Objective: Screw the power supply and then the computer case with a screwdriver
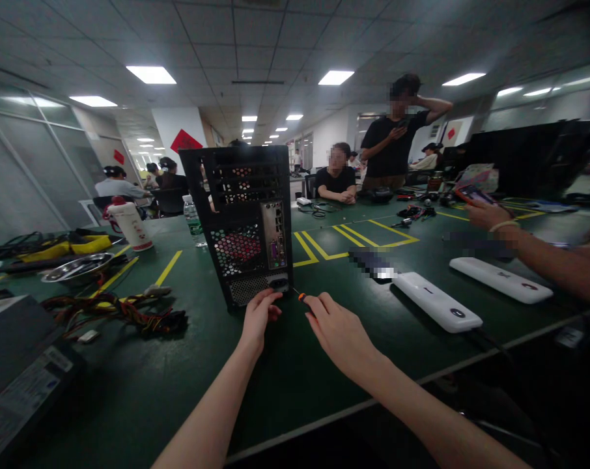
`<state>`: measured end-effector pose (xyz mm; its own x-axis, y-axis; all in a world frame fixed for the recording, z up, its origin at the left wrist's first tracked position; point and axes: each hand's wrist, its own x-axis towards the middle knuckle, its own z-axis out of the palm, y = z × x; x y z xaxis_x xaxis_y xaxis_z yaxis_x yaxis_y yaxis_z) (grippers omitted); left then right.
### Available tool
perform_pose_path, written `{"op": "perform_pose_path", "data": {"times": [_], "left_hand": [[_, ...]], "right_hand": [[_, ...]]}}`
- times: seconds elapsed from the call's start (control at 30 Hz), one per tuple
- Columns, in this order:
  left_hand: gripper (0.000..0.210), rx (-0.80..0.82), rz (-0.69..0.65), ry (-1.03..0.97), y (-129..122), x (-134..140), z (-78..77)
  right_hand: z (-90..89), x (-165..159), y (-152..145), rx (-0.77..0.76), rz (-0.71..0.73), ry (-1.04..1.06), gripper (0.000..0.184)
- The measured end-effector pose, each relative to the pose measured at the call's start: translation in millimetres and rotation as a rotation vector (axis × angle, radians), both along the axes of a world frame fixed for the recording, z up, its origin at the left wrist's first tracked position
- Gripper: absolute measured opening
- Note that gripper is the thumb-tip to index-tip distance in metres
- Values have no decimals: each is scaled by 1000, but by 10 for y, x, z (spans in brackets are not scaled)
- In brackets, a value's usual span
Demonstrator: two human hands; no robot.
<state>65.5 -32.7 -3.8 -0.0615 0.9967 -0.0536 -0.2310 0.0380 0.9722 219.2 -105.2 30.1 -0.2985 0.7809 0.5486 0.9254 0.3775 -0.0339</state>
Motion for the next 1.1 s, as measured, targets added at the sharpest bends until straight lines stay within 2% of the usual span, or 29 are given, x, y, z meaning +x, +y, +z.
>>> {"op": "perform_pose_path", "data": {"times": [0.1,0.3,0.57,0.9,1.1], "left_hand": [[28,-21,-9,-56,-11,-2,14],[33,-59,-26,-72,-14,-10,25],[35,-62,-30,-69,-34,-3,46],[37,-55,-47,-51,16,-12,5],[40,-54,-54,-27,-14,-3,20]], "right_hand": [[-32,-43,6,47,-43,-4,19],[-3,-62,15,21,-67,70,21],[-47,-62,39,75,31,8,21],[-54,-75,2,109,66,-147,26],[-14,-14,-6,78,133,-161,27]]}}
